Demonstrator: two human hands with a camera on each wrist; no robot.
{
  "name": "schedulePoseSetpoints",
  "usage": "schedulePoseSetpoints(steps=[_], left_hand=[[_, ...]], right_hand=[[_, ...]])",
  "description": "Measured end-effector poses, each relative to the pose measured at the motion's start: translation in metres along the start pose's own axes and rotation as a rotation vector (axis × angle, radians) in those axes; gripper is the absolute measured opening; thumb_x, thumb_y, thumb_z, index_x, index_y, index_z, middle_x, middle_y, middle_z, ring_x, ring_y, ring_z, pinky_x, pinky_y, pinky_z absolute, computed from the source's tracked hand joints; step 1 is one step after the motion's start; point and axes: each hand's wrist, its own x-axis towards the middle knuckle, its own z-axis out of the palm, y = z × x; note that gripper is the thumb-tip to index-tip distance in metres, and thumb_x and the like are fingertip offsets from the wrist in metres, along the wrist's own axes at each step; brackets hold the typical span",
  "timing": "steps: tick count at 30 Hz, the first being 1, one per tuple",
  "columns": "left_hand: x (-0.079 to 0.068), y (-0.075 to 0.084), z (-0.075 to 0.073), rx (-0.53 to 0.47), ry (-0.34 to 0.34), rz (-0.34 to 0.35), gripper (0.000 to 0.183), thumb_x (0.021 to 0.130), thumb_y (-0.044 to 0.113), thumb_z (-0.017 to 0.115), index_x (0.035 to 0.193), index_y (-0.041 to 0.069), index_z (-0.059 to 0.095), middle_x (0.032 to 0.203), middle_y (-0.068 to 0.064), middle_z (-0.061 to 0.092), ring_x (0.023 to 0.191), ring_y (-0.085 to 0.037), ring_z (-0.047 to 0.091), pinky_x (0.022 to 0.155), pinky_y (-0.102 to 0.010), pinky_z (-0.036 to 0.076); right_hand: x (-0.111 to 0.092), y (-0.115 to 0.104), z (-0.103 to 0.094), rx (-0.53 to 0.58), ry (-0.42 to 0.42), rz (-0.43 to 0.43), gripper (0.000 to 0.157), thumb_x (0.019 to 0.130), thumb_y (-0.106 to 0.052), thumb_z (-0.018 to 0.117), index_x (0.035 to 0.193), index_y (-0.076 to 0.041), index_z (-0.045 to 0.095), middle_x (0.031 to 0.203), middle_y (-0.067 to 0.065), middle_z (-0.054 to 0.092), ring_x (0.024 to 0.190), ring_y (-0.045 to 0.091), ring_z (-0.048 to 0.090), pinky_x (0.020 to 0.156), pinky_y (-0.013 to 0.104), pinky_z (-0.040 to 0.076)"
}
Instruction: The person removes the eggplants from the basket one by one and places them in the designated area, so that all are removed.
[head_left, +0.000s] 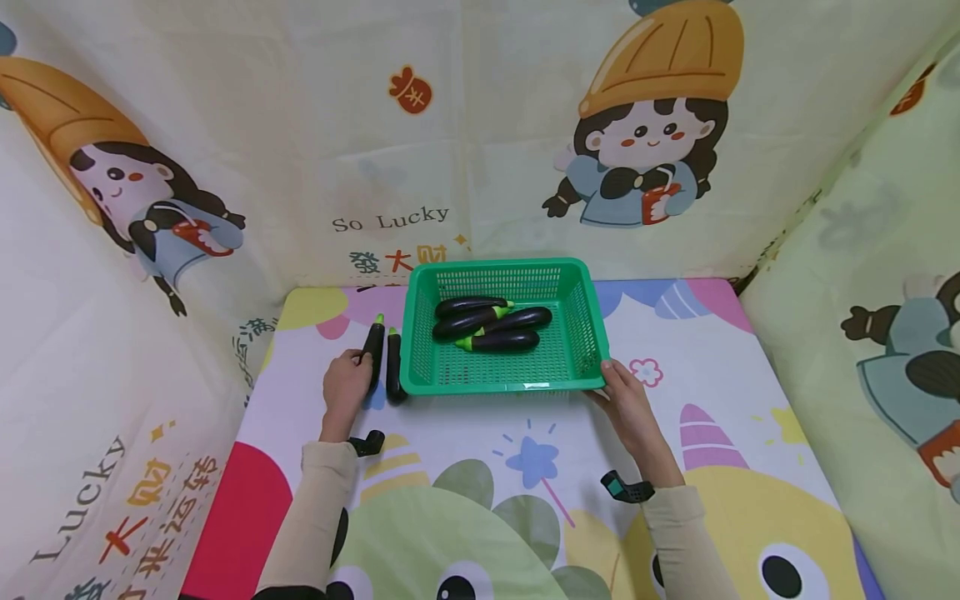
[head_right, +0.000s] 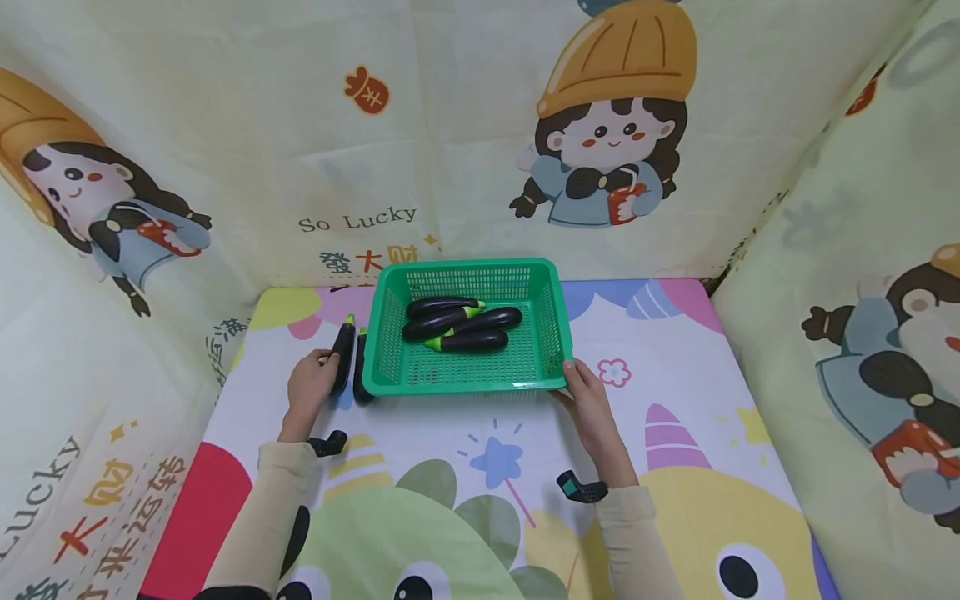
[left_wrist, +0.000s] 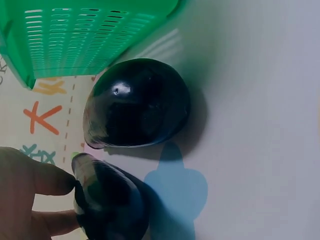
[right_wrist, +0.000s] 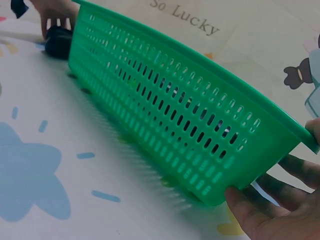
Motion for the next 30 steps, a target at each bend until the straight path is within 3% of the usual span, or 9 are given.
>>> schedulePoseSetpoints(steps=[8, 13, 20, 30], left_hand=[[-0.001, 0.004, -0.003, 0.065, -0.029, -0.007, 0.055, 0.106, 0.036, 0.042, 0.144, -0.001, 0.055, 0.134, -0.032, 0.061, 0.123, -0.053, 0.057, 0.1, -0.064, 0.047], [-0.006, 0.013, -0.008, 0.097, -0.015, 0.021, 0.055, 0.106, 0.035, 0.041, 0.147, 0.0, 0.051, 0.14, -0.033, 0.053, 0.126, -0.054, 0.049, 0.102, -0.066, 0.044], [-0.013, 0.037, -0.018, 0.115, 0.057, 0.118, 0.049, 0.106, 0.029, 0.046, 0.144, 0.0, 0.055, 0.137, -0.03, 0.056, 0.122, -0.052, 0.051, 0.098, -0.065, 0.047], [-0.025, 0.073, -0.023, 0.162, 0.093, 0.299, 0.042, 0.105, 0.026, 0.052, 0.137, 0.0, 0.061, 0.129, -0.027, 0.062, 0.116, -0.048, 0.058, 0.094, -0.063, 0.051]], right_hand=[[0.0, 0.001, 0.0, 0.001, -0.008, -0.015, 0.067, 0.111, -0.049, 0.042, 0.162, -0.007, 0.034, 0.162, 0.016, 0.038, 0.142, 0.022, 0.048, 0.116, 0.037, 0.047], [0.001, 0.001, -0.001, -0.004, -0.013, -0.025, 0.067, 0.111, -0.048, 0.041, 0.162, -0.006, 0.033, 0.163, 0.017, 0.037, 0.144, 0.025, 0.046, 0.12, 0.044, 0.041], [0.001, 0.001, 0.0, 0.009, 0.005, -0.021, 0.067, 0.111, -0.048, 0.043, 0.161, -0.004, 0.034, 0.161, 0.017, 0.039, 0.143, 0.025, 0.047, 0.123, 0.052, 0.036], [0.0, 0.0, 0.0, 0.011, 0.011, -0.01, 0.068, 0.11, -0.048, 0.044, 0.161, -0.004, 0.035, 0.161, 0.016, 0.039, 0.141, 0.022, 0.049, 0.122, 0.05, 0.037]])
